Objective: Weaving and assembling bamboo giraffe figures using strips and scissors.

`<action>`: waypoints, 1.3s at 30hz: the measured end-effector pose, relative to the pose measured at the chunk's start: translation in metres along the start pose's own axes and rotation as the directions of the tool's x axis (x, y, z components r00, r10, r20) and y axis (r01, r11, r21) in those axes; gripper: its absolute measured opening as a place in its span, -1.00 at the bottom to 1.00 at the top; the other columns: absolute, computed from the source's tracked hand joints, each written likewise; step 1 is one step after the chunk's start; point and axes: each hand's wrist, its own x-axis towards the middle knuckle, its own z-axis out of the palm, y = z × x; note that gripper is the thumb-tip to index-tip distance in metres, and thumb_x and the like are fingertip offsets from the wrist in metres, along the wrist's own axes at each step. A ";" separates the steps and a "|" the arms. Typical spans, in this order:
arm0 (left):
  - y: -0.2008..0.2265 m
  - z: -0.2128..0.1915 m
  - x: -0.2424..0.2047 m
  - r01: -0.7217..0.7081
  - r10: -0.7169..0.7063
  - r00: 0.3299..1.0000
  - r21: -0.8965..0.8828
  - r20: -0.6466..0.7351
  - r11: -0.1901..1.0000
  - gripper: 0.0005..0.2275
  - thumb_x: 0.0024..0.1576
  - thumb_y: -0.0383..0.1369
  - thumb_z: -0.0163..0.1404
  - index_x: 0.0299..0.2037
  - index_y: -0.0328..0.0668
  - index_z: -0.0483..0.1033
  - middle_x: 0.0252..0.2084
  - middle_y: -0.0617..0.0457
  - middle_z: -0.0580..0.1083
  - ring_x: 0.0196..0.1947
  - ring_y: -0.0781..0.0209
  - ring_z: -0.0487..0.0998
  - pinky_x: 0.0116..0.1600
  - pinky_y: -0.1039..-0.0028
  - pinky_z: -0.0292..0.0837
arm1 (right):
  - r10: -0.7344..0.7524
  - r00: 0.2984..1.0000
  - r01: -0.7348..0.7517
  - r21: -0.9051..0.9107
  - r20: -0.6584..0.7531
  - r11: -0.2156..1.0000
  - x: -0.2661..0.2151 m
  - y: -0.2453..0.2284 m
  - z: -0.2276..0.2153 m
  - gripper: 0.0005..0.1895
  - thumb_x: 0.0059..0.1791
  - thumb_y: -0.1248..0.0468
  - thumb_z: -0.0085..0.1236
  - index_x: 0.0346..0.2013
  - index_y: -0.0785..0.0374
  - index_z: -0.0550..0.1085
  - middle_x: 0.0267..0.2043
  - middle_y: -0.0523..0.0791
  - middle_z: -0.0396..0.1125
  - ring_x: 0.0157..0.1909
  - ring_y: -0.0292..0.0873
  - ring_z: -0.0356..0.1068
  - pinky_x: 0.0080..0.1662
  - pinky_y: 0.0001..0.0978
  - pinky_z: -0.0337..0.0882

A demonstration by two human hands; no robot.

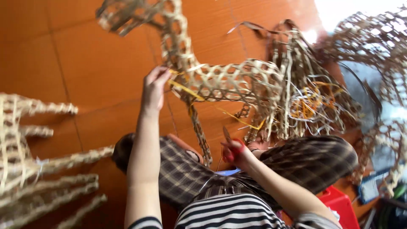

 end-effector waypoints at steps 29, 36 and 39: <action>0.054 0.036 -0.031 0.034 -0.075 0.972 0.182 0.222 0.983 -0.83 0.16 -0.39 0.04 -0.46 -0.27 0.53 -0.15 0.08 0.39 -0.16 0.28 0.46 0.05 0.44 0.39 | -0.113 0.704 0.472 -0.343 0.701 0.812 0.047 -0.079 0.213 -0.19 0.09 -0.43 -0.30 0.11 0.26 0.29 -0.40 -0.20 0.17 -0.54 -0.33 0.08 -0.43 -0.43 0.13; 0.039 0.031 -0.029 0.064 -0.086 0.976 0.117 0.199 0.991 -0.84 0.14 -0.46 0.05 -0.49 -0.35 0.52 -0.08 0.02 0.40 -0.22 0.27 0.43 -0.02 0.42 0.41 | -0.134 0.688 0.524 -0.361 0.713 0.771 0.037 -0.078 0.214 -0.23 0.09 -0.39 -0.32 0.12 0.26 0.27 -0.39 -0.19 0.15 -0.57 -0.32 0.06 -0.46 -0.42 0.10; 0.036 0.034 -0.030 0.115 -0.148 0.963 0.153 0.224 0.981 -0.85 0.16 -0.46 0.05 -0.45 -0.33 0.56 -0.11 -0.02 0.42 -0.21 0.26 0.47 0.02 0.42 0.46 | -0.105 0.711 0.483 -0.374 0.695 0.792 0.034 -0.084 0.219 -0.19 0.03 -0.41 -0.34 0.15 0.24 0.26 -0.34 -0.18 0.19 -0.48 -0.26 0.13 -0.38 -0.37 0.19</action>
